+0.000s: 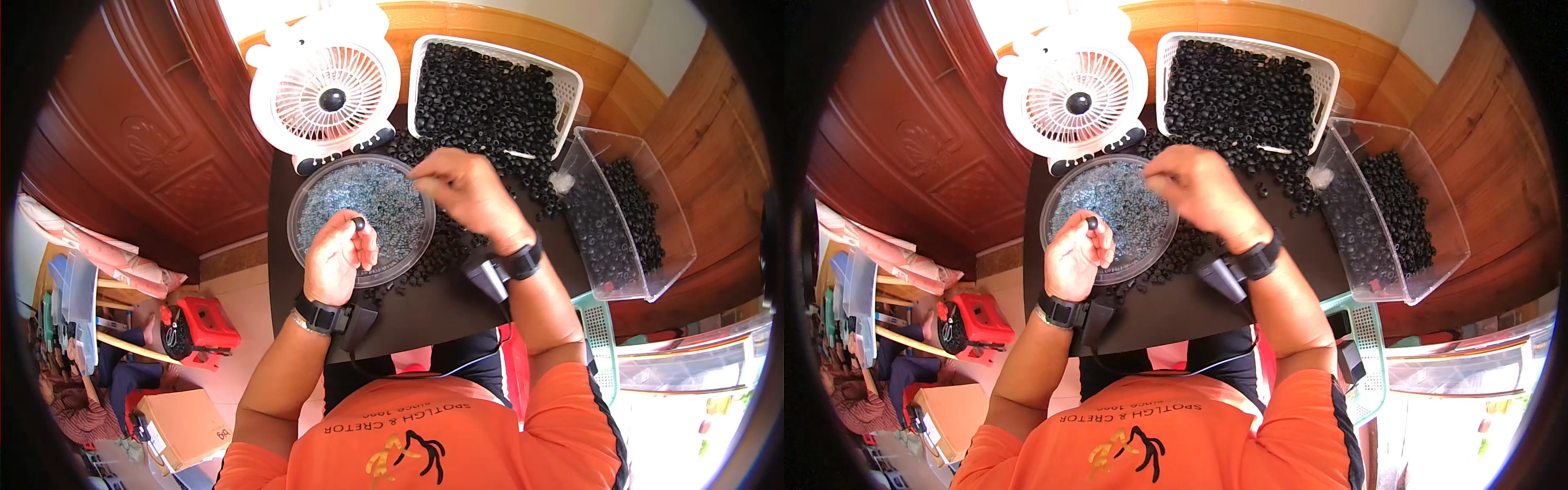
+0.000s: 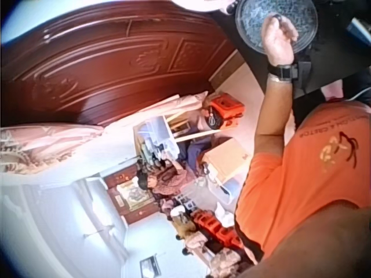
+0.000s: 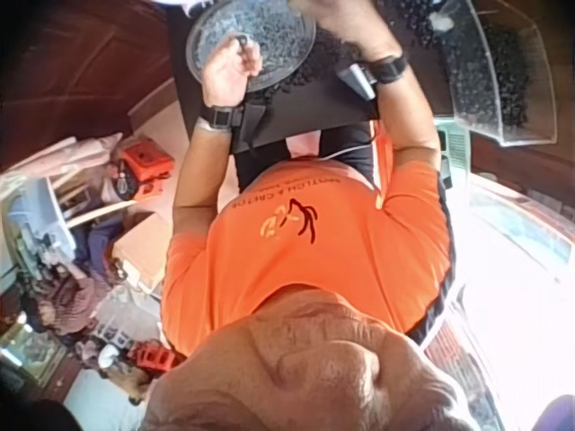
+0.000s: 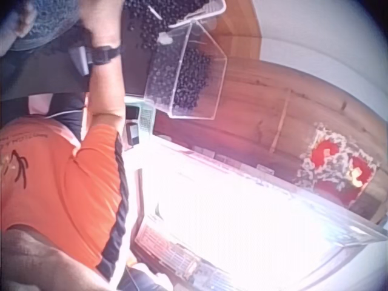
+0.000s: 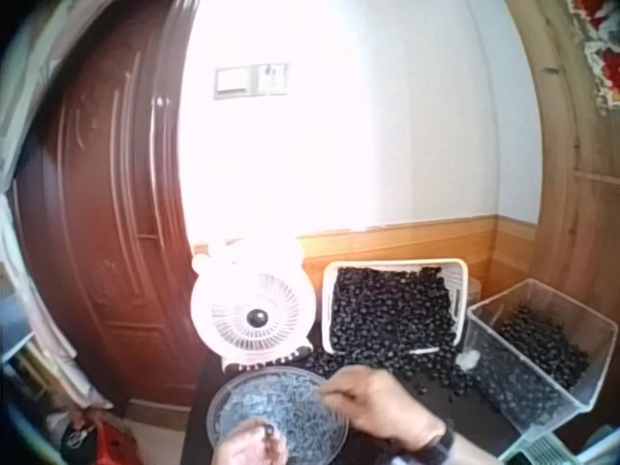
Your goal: Sort small black plastic components from a large bin into a small circular tray.
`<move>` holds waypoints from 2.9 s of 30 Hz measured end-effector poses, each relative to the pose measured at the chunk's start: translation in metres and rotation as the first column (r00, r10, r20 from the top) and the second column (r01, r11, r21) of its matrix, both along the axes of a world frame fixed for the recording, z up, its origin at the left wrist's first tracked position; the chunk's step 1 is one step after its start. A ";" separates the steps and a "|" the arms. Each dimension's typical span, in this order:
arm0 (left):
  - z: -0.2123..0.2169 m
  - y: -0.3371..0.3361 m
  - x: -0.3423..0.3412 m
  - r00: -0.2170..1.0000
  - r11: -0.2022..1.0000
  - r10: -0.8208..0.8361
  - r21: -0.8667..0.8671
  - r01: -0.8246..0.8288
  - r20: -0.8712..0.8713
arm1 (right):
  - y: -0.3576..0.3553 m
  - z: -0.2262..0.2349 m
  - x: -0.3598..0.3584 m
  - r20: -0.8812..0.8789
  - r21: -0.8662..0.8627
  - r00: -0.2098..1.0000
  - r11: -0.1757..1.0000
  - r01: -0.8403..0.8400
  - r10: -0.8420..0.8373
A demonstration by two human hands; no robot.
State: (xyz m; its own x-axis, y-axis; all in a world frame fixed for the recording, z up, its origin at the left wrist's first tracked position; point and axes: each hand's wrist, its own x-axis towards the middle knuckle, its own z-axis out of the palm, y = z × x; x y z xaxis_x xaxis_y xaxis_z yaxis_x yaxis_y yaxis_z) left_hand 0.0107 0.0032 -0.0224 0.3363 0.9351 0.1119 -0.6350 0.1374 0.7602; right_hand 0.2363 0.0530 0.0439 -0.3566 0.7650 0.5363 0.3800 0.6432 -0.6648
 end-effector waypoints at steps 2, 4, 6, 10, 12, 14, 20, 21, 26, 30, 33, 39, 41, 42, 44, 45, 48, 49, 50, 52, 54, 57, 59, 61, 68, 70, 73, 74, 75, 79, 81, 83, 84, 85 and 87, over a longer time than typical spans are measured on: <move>0.003 -0.002 0.001 1.000 1.000 0.022 0.004 -0.022 0.005 | 0.002 0.002 0.025 0.017 -0.150 0.991 0.979 0.135 -0.134; 0.008 -0.003 0.004 0.999 0.999 0.044 -0.001 -0.044 -0.031 | 0.007 -0.008 0.053 0.138 -0.144 0.962 0.956 0.256 -0.237; 0.009 -0.003 0.003 0.999 0.999 0.038 0.017 -0.038 -0.010 | 0.012 -0.023 0.074 0.218 -0.253 0.939 0.914 0.316 -0.265; 0.011 -0.003 0.003 0.999 0.999 0.035 0.042 -0.034 -0.023 | 0.017 -0.055 0.091 0.295 -0.330 0.928 0.887 0.322 -0.228; 0.011 -0.003 0.002 0.999 0.998 0.041 0.039 -0.040 -0.016 | 0.017 -0.061 0.088 0.322 -0.276 0.916 0.902 0.333 -0.240; 0.011 -0.003 0.002 0.999 0.998 0.047 0.036 -0.047 -0.009 | 0.017 -0.062 0.085 0.347 -0.221 0.903 0.914 0.340 -0.252; 0.012 -0.006 0.003 0.996 0.997 0.070 0.022 -0.069 -0.063 | 0.014 -0.062 0.075 0.417 -0.071 0.867 0.941 0.330 -0.273; 0.013 -0.007 0.004 0.995 0.997 0.080 0.021 -0.079 -0.060 | 0.014 -0.060 0.073 0.423 -0.025 0.860 0.945 0.326 -0.286; 0.012 -0.006 0.006 0.993 0.997 0.048 0.058 -0.042 -0.110 | 0.013 -0.055 0.066 0.434 -0.031 0.863 0.953 0.302 -0.259; 0.014 -0.009 0.007 0.991 0.996 0.044 0.081 -0.034 -0.124 | 0.007 -0.042 0.054 0.303 -0.137 0.927 0.953 0.270 -0.219; 0.015 -0.010 0.006 0.981 0.991 0.062 0.132 -0.038 -0.183 | -0.006 -0.014 0.023 0.069 -0.416 0.991 0.899 0.136 -0.118; 0.020 -0.015 0.010 0.959 0.989 0.067 0.146 -0.028 -0.275 | -0.019 0.015 -0.021 -0.279 -0.591 0.953 0.760 -0.271 0.122; 0.021 -0.015 0.011 0.944 0.981 0.101 0.189 -0.042 -0.315 | -0.017 0.016 -0.026 -0.300 -0.604 0.942 0.736 -0.307 0.147; 0.022 -0.016 0.011 0.934 0.979 0.111 0.199 -0.044 -0.341 | -0.017 0.018 -0.027 -0.298 -0.610 0.942 0.729 -0.312 0.153; 0.022 -0.019 0.012 0.924 0.971 0.158 0.227 -0.080 -0.349 | -0.018 0.021 -0.029 -0.296 -0.617 0.941 0.719 -0.320 0.164; 0.022 -0.019 0.012 0.913 0.960 0.201 0.255 -0.112 -0.355 | -0.019 0.024 -0.030 -0.277 -0.621 0.944 0.716 -0.319 0.180; 0.019 -0.019 0.011 0.825 0.863 0.375 0.484 -0.143 -0.424 | -0.023 0.031 -0.031 -0.252 -0.628 0.944 0.707 -0.326 0.211; 0.020 -0.019 0.011 0.825 0.864 0.373 0.483 -0.142 -0.424 | -0.025 0.033 -0.032 -0.248 -0.630 0.942 0.701 -0.335 0.227; 0.021 -0.020 0.011 0.815 0.850 0.390 0.507 -0.140 -0.429 | -0.026 0.034 -0.031 -0.248 -0.630 0.942 0.701 -0.334 0.225; 0.021 -0.020 0.011 0.804 0.837 0.405 0.531 -0.135 -0.434 | -0.027 0.035 -0.031 -0.228 -0.640 0.940 0.688 -0.342 0.255; 0.020 -0.019 0.010 0.807 0.844 0.392 0.521 -0.125 -0.442 | -0.028 0.036 -0.032 -0.220 -0.639 0.940 0.690 -0.340 0.260; 0.019 -0.018 0.011 0.816 0.865 0.359 0.489 -0.110 -0.452 | -0.028 0.036 -0.031 -0.215 -0.643 0.939 0.686 -0.342 0.267; 0.020 -0.018 0.011 0.818 0.868 0.352 0.485 -0.104 -0.455 | -0.027 0.035 -0.030 -0.220 -0.647 0.938 0.680 -0.345 0.267; 0.020 -0.019 0.011 0.819 0.872 0.346 0.480 -0.100 -0.458 | -0.026 0.033 -0.029 -0.223 -0.667 0.932 0.653 -0.359 0.285; 0.020 -0.018 0.011 0.814 0.885 0.318 0.460 -0.071 -0.487 | -0.025 0.033 -0.028 -0.184 -0.676 0.938 0.655 -0.338 0.294; 0.020 -0.018 0.011 0.809 0.885 0.316 0.462 -0.062 -0.496 | -0.025 0.035 -0.028 -0.123 -0.664 0.948 0.686 -0.298 0.293; 0.022 -0.018 0.011 0.789 0.879 0.327 0.475 -0.052 -0.520 | -0.027 0.038 -0.029 -0.069 -0.665 0.948 0.694 -0.276 0.310; 0.022 -0.018 0.011 0.786 0.878 0.325 0.476 -0.046 -0.525 | -0.027 0.037 -0.029 -0.069 -0.665 0.948 0.694 -0.275 0.309; 0.022 -0.019 0.011 0.784 0.878 0.323 0.476 -0.040 -0.530 | -0.028 0.037 -0.029 -0.062 -0.655 0.951 0.706 -0.267 0.302; 0.023 -0.020 0.012 0.768 0.880 0.327 0.473 -0.037 -0.550 | -0.029 0.036 -0.031 -0.017 -0.633 0.954 0.735 -0.243 0.300; 0.024 -0.021 0.012 0.760 0.878 0.341 0.477 -0.047 -0.553 | -0.030 0.036 -0.032 -0.034 -0.647 0.958 0.724 -0.240 0.286; 0.025 -0.022 0.013 0.777 0.874 0.344 0.483 -0.059 -0.528 | -0.030 0.036 -0.034 -0.051 -0.661 0.961 0.712 -0.238 0.273; 0.025 -0.022 0.013 0.792 0.869 0.347 0.489 -0.071 -0.503 | -0.030 0.035 -0.035 -0.075 -0.673 0.964 0.700 -0.239 0.257; 0.026 -0.023 0.013 0.792 0.870 0.347 0.489 -0.071 -0.502 | -0.030 0.035 -0.036 -0.098 -0.684 0.966 0.689 -0.240 0.239; 0.027 -0.025 0.014 0.835 0.899 0.304 0.428 -0.092 -0.459 | -0.030 0.032 -0.038 -0.134 -0.701 0.966 0.668 -0.251 0.223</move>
